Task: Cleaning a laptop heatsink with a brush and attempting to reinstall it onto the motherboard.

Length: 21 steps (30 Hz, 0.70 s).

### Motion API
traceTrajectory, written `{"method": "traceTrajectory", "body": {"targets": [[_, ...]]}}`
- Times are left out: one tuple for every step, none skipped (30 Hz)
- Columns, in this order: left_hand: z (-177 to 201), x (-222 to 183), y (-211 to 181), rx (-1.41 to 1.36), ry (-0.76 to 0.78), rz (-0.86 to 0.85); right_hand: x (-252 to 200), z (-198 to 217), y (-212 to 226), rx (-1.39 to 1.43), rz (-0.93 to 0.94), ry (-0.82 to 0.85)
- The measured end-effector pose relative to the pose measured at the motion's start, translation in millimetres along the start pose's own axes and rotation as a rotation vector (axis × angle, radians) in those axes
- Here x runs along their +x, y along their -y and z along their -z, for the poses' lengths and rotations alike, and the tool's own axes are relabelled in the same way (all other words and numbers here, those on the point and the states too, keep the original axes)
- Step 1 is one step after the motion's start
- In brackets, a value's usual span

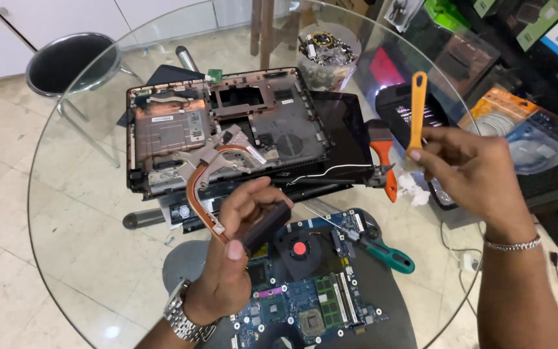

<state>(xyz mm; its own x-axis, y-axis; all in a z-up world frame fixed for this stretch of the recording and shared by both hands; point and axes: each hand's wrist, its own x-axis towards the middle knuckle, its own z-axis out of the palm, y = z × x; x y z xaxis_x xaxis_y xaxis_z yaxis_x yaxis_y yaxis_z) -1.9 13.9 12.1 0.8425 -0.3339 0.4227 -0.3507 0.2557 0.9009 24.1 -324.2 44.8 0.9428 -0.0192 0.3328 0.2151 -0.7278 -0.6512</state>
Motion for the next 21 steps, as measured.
{"method": "traceTrajectory", "body": {"targets": [[-0.9, -1.5, 0.5, -0.007, -0.006, 0.002, -15.7, -3.1, -15.5, -0.006, -0.001, 0.007], [-1.6, -3.3, 0.2, -0.013, 0.033, -0.038, -31.7, -5.6, -30.4, -0.003, -0.108, -0.004], [-0.8, -4.9, -1.9, -0.008, 0.066, -0.081, -43.8, -10.7, -45.3, 0.010, -0.205, -0.013], [-2.2, -5.2, -2.7, -0.002, 0.053, -0.082, -57.9, -10.4, -49.4, 0.013, -0.196, -0.002], [-1.5, -5.3, -4.7, 0.001, 0.108, -0.076, -70.2, -13.2, -53.9, -0.043, -0.250, 0.010], [-1.7, -5.4, -7.0, 0.004, 0.163, -0.069, -82.6, -15.1, -59.1, -0.099, -0.304, 0.021], [-1.7, -8.1, -7.6, 0.022, 0.154, -0.067, -90.0, -18.6, -67.3, -0.085, -0.293, 0.028], [-2.7, -10.3, -8.2, -0.059, 0.220, -0.035, -97.2, -21.3, -76.4, -0.179, -0.283, 0.000], [-4.3, -10.7, -7.9, -0.143, 0.295, -0.004, -106.5, -23.0, -85.7, -0.275, -0.279, -0.039], [-6.6, -12.6, -15.2, -0.130, 0.297, -0.003, -107.8, -25.1, -87.1, -0.262, -0.275, -0.042], [-10.3, -13.7, -21.8, -0.131, 0.326, 0.039, -109.6, -24.1, -88.2, -0.327, -0.192, -0.071], [-13.9, -14.6, -27.7, -0.132, 0.355, 0.082, -111.1, -23.5, -89.7, -0.392, -0.108, -0.100], [-16.3, -18.2, -33.9, -0.129, 0.355, 0.080, -111.5, -21.3, -75.7, -0.390, -0.105, -0.102], [-18.4, -21.8, -39.6, -0.173, 0.392, 0.112, -111.9, -19.8, -61.9, -0.350, -0.023, -0.174], [-20.5, -27.7, -46.8, -0.219, 0.421, 0.153, -113.7, -18.9, -47.1, -0.306, 0.056, -0.236], [-22.9, -37.1, -50.9, -0.217, 0.413, 0.161, -116.7, -18.1, -20.7, -0.300, 0.056, -0.227], [-24.7, -46.6, -54.7, -0.336, 0.440, 0.267, -119.2, -19.1, 4.7, -0.094, -0.012, -0.192], [-26.4, -55.9, -58.0, -0.456, 0.464, 0.373, -121.4, -20.0, 29.7, 0.112, -0.079, -0.153], [-25.8, -66.6, -59.9, -0.455, 0.450, 0.391, -126.6, -25.6, 33.3, 0.124, -0.090, -0.137], [-24.9, -77.2, -61.9, -0.504, 0.484, 0.514, -131.6, -31.5, 36.9, 0.303, -0.075, -0.016], [-23.6, -86.5, -62.5, -0.553, 0.518, 0.630, -135.0, -37.4, 39.9, 0.479, -0.056, 0.102]]}}
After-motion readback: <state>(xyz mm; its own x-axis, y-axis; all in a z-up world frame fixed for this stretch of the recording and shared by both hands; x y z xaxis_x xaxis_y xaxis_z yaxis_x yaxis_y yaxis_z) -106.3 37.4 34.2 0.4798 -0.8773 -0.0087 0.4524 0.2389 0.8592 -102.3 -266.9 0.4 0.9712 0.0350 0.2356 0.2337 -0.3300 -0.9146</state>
